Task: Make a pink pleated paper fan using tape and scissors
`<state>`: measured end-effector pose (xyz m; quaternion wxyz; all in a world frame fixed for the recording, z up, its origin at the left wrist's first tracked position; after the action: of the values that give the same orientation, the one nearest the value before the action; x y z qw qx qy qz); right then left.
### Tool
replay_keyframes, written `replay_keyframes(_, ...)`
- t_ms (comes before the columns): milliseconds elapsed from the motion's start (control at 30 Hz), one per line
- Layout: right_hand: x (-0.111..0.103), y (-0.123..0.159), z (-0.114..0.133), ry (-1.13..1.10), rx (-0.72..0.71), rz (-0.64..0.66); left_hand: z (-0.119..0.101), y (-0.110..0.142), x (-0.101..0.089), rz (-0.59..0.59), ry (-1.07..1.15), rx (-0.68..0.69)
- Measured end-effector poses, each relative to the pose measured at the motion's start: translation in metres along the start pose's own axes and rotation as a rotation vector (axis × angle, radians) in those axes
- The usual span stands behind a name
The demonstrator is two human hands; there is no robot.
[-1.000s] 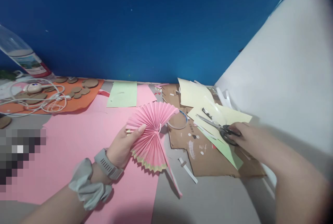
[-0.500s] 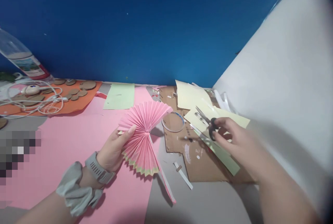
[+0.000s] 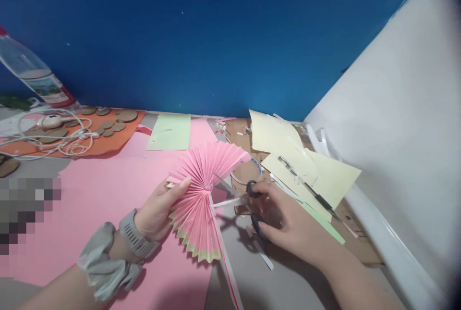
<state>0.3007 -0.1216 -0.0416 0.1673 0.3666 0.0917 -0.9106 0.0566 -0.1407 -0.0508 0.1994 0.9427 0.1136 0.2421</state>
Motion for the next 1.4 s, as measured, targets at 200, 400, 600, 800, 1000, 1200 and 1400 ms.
replay_keyframes(200,0.0002,-0.0024,0.0058,0.027,-0.007,0.049,0.0019,0.0004,0.0037,0.141,-0.017,-0.024)
replay_keyframes(400,0.0005,-0.0025,0.0051,0.061,-0.032,0.066,0.0021,-0.0006,0.0019,0.139,-0.024,-0.044)
replay_keyframes(600,0.0011,-0.0026,0.0074,0.1,-0.076,0.095,0.0026,-0.0004,0.001,0.161,-0.04,-0.069)
replay_keyframes(800,0.0,-0.0031,0.0077,0.138,-0.179,0.027,0.0046,-0.0023,-0.0014,0.172,-0.039,-0.051)
replay_keyframes(1000,0.0014,-0.0043,0.0076,0.144,-0.197,0.027,0.0052,-0.0027,-0.0026,0.169,-0.03,-0.067)
replay_keyframes(1200,0.0057,-0.0044,0.0061,0.128,-0.211,0.03,0.0024,-0.0011,0.0005,0.168,-0.005,-0.066)
replay_keyframes(1400,0.0076,-0.0023,0.0051,0.116,-0.231,0.08,0.0042,-0.0018,-0.0018,0.127,-0.021,-0.087)
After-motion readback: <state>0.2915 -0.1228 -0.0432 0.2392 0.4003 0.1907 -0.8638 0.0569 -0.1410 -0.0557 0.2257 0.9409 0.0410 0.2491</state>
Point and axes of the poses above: each hand's wrist, its own y-axis away from the middle knuckle, its own x-axis out of the palm, z = x × y, the point moved 1 cm from there along -y, towards the middle knuckle, and after that the axes turned 14 degrees about -z, right-handed, at the moved point
